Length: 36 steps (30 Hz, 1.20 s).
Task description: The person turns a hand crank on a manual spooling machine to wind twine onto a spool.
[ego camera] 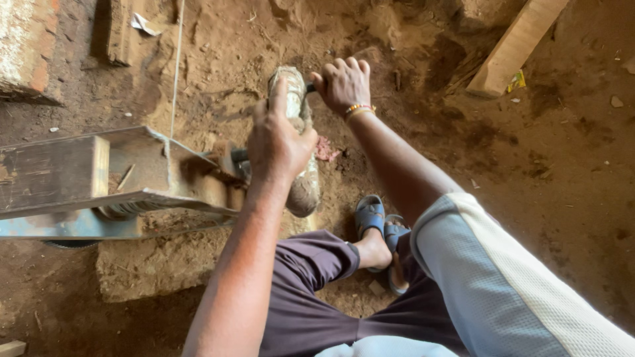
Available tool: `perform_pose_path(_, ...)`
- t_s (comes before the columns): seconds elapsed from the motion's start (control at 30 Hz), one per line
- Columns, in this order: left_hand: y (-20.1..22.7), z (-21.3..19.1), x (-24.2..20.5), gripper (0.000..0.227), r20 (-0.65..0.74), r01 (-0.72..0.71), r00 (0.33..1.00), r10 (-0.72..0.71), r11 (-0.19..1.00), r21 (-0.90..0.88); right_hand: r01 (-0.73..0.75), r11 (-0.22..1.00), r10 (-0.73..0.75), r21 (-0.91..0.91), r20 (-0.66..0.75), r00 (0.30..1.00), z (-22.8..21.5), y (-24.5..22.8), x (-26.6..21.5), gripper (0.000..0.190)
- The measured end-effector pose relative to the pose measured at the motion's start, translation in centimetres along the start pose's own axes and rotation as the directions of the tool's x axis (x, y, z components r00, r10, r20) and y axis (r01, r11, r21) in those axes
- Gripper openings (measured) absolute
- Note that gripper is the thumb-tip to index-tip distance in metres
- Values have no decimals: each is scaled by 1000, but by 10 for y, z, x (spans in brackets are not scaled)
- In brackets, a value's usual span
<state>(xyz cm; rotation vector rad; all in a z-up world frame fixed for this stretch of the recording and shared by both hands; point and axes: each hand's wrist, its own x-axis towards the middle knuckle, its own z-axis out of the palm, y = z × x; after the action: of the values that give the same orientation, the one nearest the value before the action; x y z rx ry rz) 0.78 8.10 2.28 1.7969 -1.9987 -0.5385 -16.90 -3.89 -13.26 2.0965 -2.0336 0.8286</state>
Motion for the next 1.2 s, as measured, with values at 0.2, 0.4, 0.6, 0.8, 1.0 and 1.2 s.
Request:
perform_pose_path(0.2,-1,-1,18,99,-1,-34,999,34,999,21,102,993,-94,57,-132,987,6,3,-24,39)
perform_pose_path(0.4,1,-3,32,94,95,45,994,-46,999,7,123,991,-117,53,-113,987,12,7,-29,45)
perform_pose_path(0.6,-4,1,58,88,137,20,990,-27,999,48,94,994,-91,51,-59,994,22,8,-37,45)
perform_pose_path(0.8,-5,2,87,85,195,51,978,-67,995,85,79,995,-77,59,-36,996,32,10,-49,46)
perform_pose_path(1.0,12,-11,97,75,345,215,909,-234,972,94,54,995,-55,78,6,998,38,9,-67,44)
perform_pose_path(1.2,14,-10,120,55,391,212,884,-255,966,150,24,996,-29,83,65,997,41,7,-80,44)
